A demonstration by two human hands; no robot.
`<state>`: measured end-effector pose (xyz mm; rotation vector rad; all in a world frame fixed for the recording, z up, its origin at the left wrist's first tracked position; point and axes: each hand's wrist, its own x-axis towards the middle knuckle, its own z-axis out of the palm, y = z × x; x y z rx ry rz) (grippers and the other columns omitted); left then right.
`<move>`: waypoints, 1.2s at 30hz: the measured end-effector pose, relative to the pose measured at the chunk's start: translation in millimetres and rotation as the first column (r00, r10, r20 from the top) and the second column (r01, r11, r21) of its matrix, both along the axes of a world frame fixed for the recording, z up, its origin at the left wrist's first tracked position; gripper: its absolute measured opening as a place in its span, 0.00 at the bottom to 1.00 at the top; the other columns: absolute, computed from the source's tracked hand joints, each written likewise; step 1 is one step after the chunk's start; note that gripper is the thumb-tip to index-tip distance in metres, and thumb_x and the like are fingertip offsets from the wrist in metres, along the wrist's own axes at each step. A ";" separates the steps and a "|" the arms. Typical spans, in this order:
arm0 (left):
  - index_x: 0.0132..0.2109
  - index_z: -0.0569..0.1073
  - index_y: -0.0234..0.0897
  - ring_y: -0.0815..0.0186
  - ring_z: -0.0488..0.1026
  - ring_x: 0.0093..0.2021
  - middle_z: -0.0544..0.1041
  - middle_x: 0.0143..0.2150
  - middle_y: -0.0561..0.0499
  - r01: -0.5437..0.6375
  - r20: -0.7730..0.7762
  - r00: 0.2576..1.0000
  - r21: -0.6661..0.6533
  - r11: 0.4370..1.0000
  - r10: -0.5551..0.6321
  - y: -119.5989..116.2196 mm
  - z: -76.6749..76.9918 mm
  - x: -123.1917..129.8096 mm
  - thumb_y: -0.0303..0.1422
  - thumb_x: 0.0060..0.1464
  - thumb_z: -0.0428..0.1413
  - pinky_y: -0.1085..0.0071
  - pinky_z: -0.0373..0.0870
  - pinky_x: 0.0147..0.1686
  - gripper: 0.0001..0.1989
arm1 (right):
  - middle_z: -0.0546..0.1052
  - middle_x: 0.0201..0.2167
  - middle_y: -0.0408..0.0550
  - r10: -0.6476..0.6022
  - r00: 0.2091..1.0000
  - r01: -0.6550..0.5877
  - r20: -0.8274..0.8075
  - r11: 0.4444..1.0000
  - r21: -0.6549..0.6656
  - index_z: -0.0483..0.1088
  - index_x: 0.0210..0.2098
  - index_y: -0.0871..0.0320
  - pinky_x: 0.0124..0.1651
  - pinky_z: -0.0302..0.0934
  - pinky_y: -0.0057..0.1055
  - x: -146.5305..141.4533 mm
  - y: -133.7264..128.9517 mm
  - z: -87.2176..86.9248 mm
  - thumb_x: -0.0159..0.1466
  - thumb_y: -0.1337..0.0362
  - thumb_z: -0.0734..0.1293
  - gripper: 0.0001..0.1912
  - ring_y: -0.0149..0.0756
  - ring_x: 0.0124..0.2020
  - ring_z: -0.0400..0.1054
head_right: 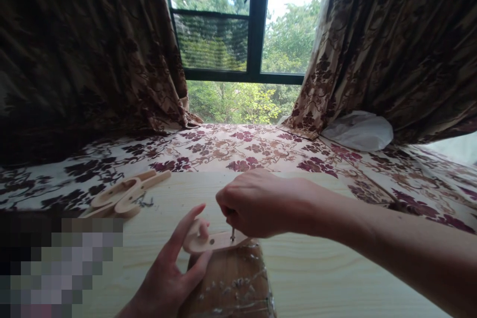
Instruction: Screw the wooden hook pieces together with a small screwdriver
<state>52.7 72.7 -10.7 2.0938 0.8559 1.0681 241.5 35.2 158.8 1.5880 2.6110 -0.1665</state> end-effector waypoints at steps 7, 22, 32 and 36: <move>0.62 0.55 0.45 0.65 0.73 0.48 0.73 0.48 0.50 -0.012 0.001 1.000 0.009 1.000 0.012 0.6 -2.4 0.3 0.29 0.53 0.52 0.66 0.67 0.51 0.29 | 0.75 0.25 0.47 -0.174 0.984 0.172 0.046 0.984 0.045 0.72 0.32 0.59 0.25 0.47 0.29 0.6 1.8 -3.5 0.59 0.63 0.62 0.09 0.32 0.24 0.63; 0.59 0.60 0.45 0.65 0.74 0.45 0.76 0.44 0.53 -0.083 0.057 0.995 0.000 0.997 0.083 -3.9 -1.5 3.9 0.29 0.51 0.52 0.69 0.68 0.49 0.28 | 0.75 0.23 0.47 -0.177 0.983 0.171 0.056 0.981 0.087 0.71 0.29 0.59 0.23 0.45 0.29 -5.3 7.8 -6.3 0.61 0.63 0.61 0.09 0.33 0.24 0.65; 0.61 0.55 0.50 0.65 0.72 0.49 0.73 0.50 0.53 -0.042 -0.048 0.998 0.075 0.996 0.046 -1.7 5.2 -1.8 0.28 0.53 0.52 0.71 0.67 0.50 0.29 | 0.73 0.30 0.48 0.103 0.976 -0.141 0.192 0.970 0.196 0.71 0.27 0.59 0.30 0.52 0.34 -20.3 -17.6 -4.6 0.59 0.75 0.64 0.08 0.37 0.31 0.65; 0.61 0.55 0.47 0.65 0.72 0.48 0.74 0.48 0.52 -0.018 -0.057 0.998 0.005 1.000 0.018 -3.3 2.9 -0.8 0.29 0.53 0.52 0.71 0.66 0.51 0.29 | 0.71 0.20 0.43 0.083 0.970 -0.098 0.227 0.994 0.054 0.73 0.25 0.59 0.25 0.48 0.30 -5.5 1.5 -3.2 0.55 0.73 0.65 0.06 0.30 0.21 0.58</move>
